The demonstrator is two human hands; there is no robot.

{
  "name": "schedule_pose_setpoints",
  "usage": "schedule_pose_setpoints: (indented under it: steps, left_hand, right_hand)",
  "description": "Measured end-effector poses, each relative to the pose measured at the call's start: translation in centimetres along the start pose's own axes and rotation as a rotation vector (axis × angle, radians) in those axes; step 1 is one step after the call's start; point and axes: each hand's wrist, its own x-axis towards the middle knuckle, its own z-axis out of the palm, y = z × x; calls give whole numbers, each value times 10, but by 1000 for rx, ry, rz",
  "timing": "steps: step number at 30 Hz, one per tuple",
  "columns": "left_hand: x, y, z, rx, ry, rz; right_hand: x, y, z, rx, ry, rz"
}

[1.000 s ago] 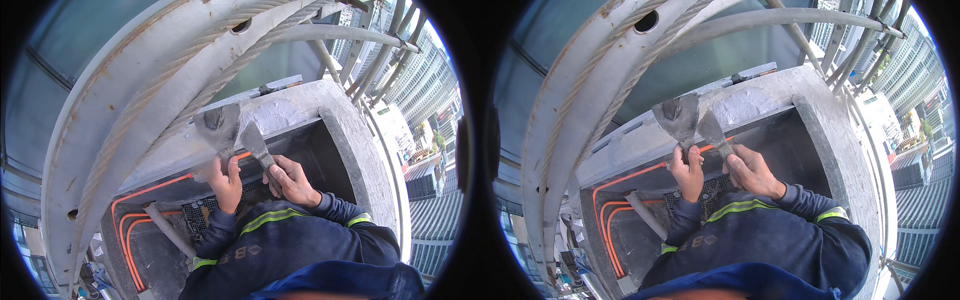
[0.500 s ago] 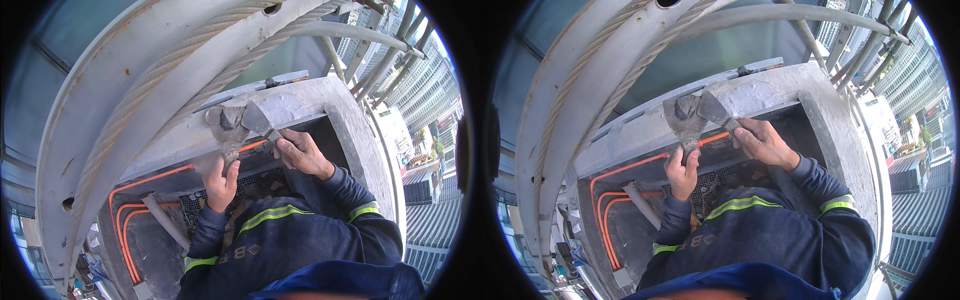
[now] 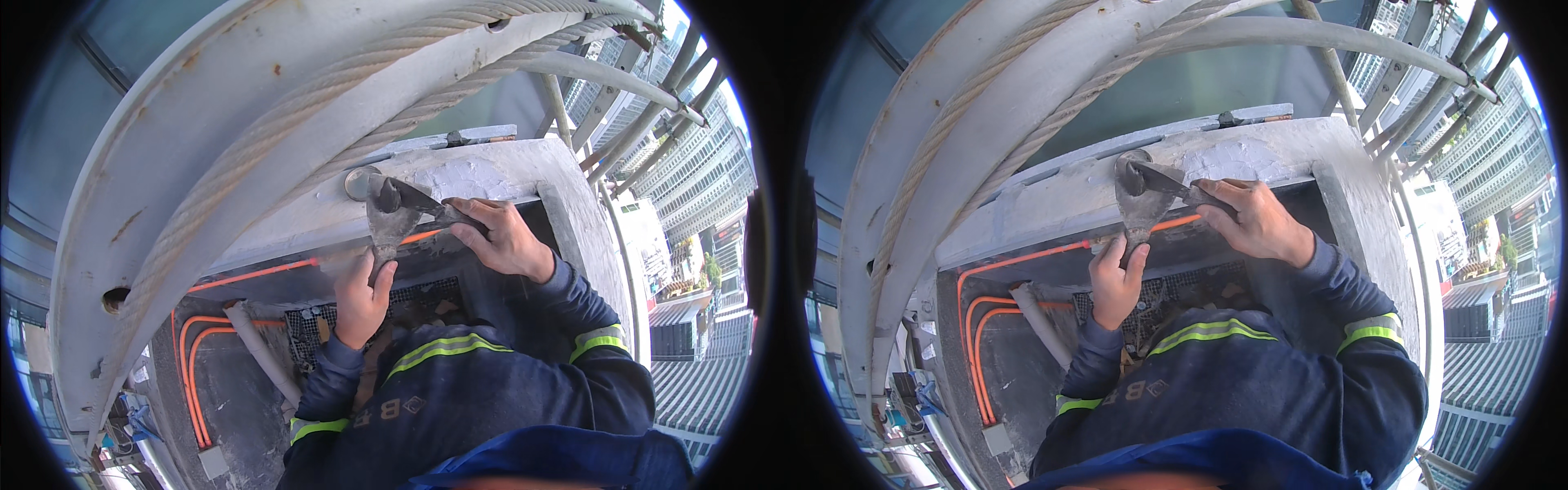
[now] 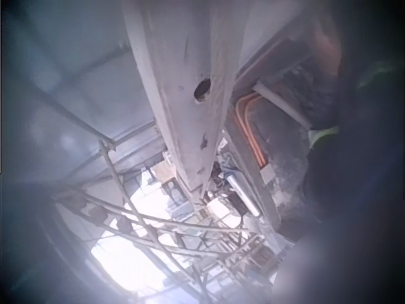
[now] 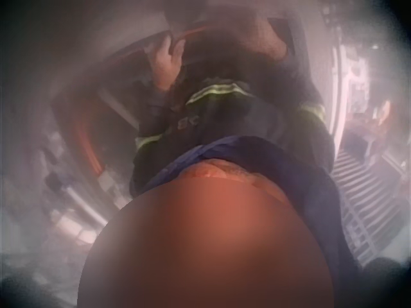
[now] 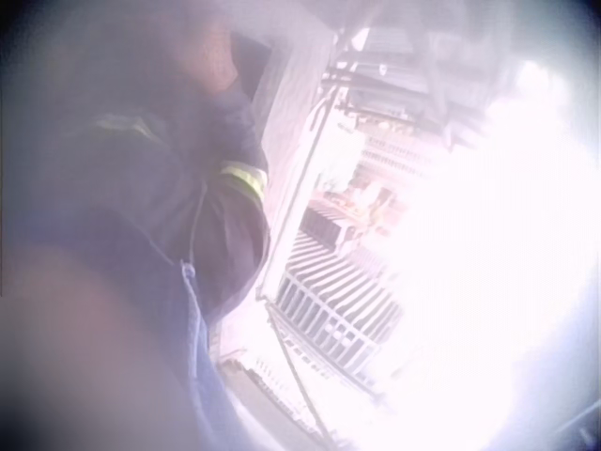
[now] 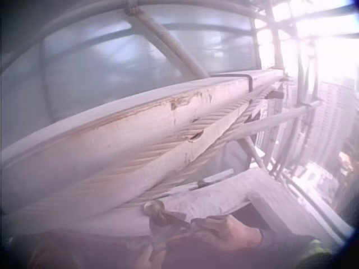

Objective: The person applies a white sealant to a metal frame using a small trowel and a putty knife, smoothing the material along the edges. The person works on a confined section of the frame, repeatedly spreading and leveling the sealant.

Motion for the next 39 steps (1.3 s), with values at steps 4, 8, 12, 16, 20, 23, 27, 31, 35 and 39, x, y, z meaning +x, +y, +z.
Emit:
schedule_pose_setpoints:
  steps: [4, 8, 12, 16, 20, 23, 27, 31, 35, 39]
  left_hand:
    - [-1, -4, -9, -161, -133, -269]
    - [6, -4, -15, -122, -248, -434]
    - [2, -5, -4, -83, -213, -309]
    - [10, 13, 0, -51, -198, -216]
    - [13, 12, 9, 54, -193, -99]
    - [11, 14, 21, 27, -202, -60]
    - [10, 29, 28, 19, -329, -257]
    - [10, 30, 53, -4, -370, -288]
    - [7, 38, 75, -72, -379, -281]
    - [9, 38, 94, -125, -434, -322]
  right_hand:
    - [6, -6, -4, -451, 32, -168]
    - [-7, 3, 3, -448, -59, -193]
    - [-4, 6, -4, -361, -30, -157]
    - [-14, 2, -21, -282, -91, -111]
    - [-13, 16, -31, -250, -135, -169]
    - [-24, 22, -41, -200, -140, -93]
    - [-34, 16, -59, -226, -129, -54]
    - [-58, 24, -70, -257, -180, -12]
    - [-79, 39, -75, -234, -162, 33]
    - [-89, 46, -94, -289, -162, 53]
